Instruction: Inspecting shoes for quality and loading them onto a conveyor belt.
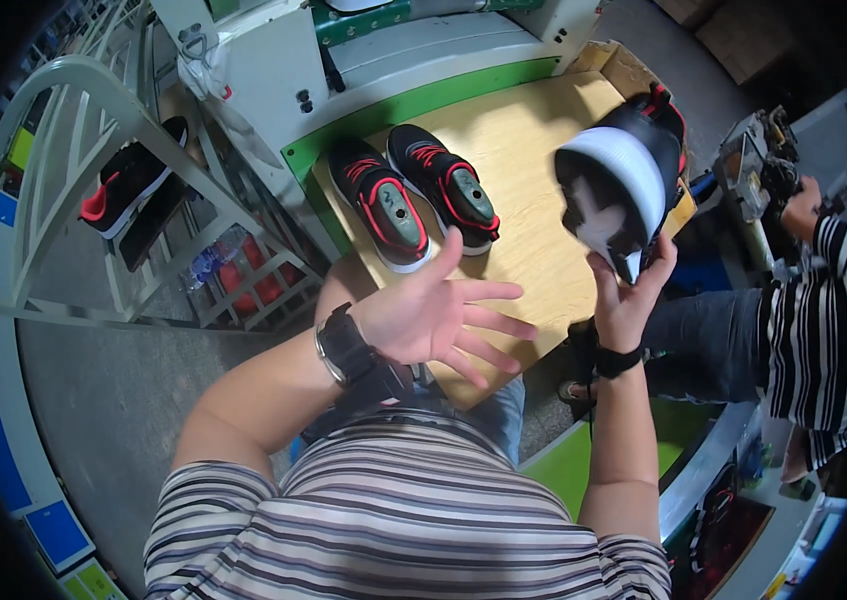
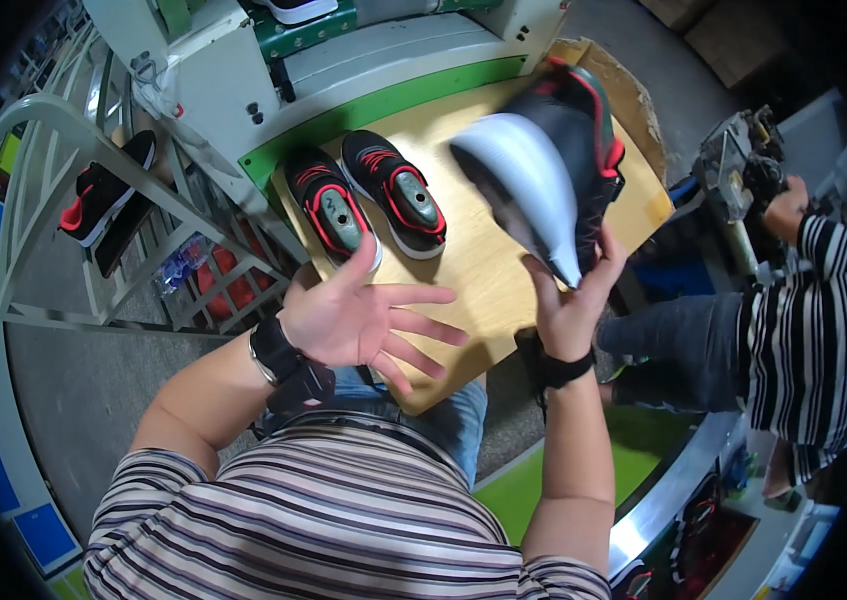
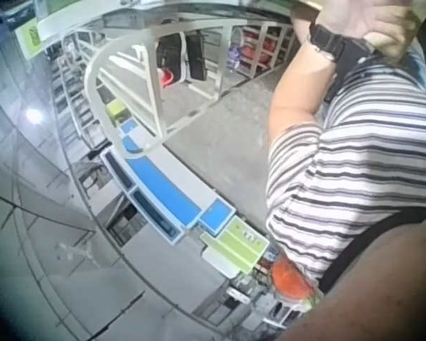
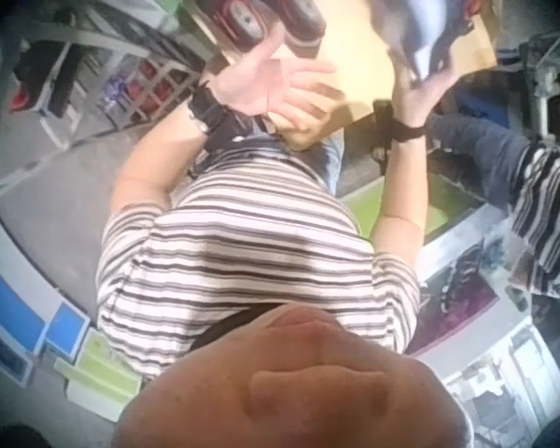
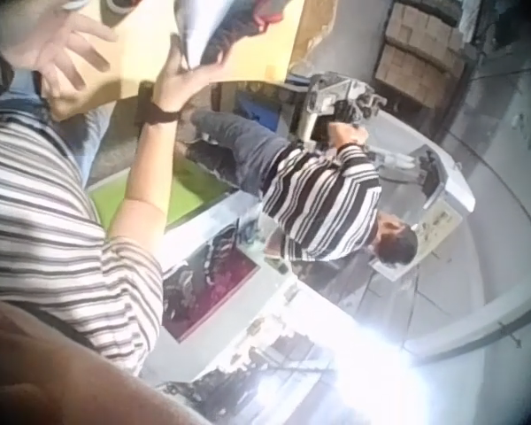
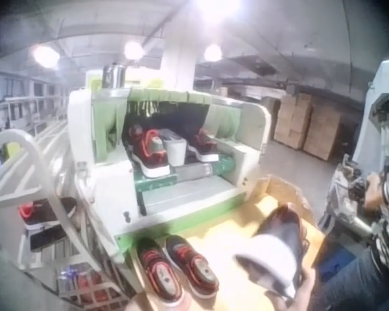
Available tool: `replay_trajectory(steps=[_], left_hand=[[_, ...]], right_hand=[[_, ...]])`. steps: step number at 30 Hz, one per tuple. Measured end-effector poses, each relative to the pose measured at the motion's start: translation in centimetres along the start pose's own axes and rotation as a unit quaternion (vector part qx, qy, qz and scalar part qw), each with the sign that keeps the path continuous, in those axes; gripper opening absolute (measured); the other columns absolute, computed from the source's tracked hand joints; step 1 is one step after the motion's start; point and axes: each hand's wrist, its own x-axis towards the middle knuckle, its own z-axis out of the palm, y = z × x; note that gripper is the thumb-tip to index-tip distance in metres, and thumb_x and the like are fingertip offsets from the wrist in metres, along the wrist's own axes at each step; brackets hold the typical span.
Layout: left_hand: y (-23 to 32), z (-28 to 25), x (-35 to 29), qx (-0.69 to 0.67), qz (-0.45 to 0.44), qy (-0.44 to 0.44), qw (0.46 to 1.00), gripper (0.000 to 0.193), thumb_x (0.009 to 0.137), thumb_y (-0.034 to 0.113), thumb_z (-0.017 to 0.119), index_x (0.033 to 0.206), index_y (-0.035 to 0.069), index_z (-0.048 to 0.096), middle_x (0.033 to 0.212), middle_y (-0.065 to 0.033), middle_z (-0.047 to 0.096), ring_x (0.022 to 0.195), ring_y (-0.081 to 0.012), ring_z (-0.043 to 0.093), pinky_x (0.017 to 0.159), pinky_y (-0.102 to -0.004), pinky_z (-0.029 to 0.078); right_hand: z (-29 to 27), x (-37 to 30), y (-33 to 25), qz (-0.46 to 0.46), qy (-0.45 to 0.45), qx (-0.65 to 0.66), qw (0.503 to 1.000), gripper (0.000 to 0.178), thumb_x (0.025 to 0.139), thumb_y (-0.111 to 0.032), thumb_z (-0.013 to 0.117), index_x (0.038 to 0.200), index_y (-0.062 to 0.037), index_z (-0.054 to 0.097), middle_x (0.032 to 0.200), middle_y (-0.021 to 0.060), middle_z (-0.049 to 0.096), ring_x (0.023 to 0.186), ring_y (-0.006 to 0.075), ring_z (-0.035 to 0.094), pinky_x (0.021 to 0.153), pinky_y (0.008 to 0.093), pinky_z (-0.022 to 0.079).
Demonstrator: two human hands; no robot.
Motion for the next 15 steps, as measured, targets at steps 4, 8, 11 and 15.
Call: replay_trajectory(steps=[4,8,11,15], left_hand=[[-0.1,4.3,-1.7,-0.09,0.062,-0.128,0.986,0.09,0.089,0.077,0.034,0.155,0.016,0.025,0.148,-0.0308,0.036,0.124,-0.0603,0.044,0.087,-0.067,0.049],[-3.5,0.5,-4.7,-0.121,0.184,0.044,0.974,0.086,0.091,0.072,0.039,0.154,0.014,0.03,0.15,-0.0259,0.037,0.13,-0.0522,0.043,0.098,-0.066,0.044],[-4.1,-1.3,-6.2,-0.108,0.188,-0.009,0.976,0.083,0.093,0.07,0.039,0.154,0.016,0.029,0.152,-0.0254,0.034,0.135,-0.0514,0.038,0.098,-0.0682,0.042],[-4.4,-2.0,-8.4,-0.128,0.191,-0.016,0.973,0.079,0.095,0.066,0.037,0.155,0.015,0.025,0.154,-0.0266,0.031,0.132,-0.0518,0.041,0.092,-0.0707,0.045]], right_hand=[[4.1,4.0,-1.3,-0.127,-0.082,0.036,0.988,0.08,0.077,-0.001,0.075,0.145,-0.0022,0.032,0.142,0.0214,0.04,0.133,0.0397,0.04,0.112,0.0458,0.033],[10.6,3.9,-2.2,-0.05,-0.236,-0.013,0.97,0.085,0.08,-0.01,0.074,0.151,-0.003,0.028,0.146,0.0256,0.04,0.14,0.0448,0.032,0.115,0.047,0.03],[14.3,-0.7,2.0,0.052,-0.277,0.069,0.957,0.077,0.083,-0.017,0.073,0.149,-0.0063,0.035,0.132,0.0285,0.055,0.122,0.0402,0.055,0.102,0.0402,0.045],[12.2,-2.2,0.6,0.189,-0.22,0.054,0.955,0.067,0.086,-0.014,0.071,0.145,-0.007,0.04,0.12,0.0269,0.063,0.109,0.0376,0.064,0.09,0.0386,0.052]])
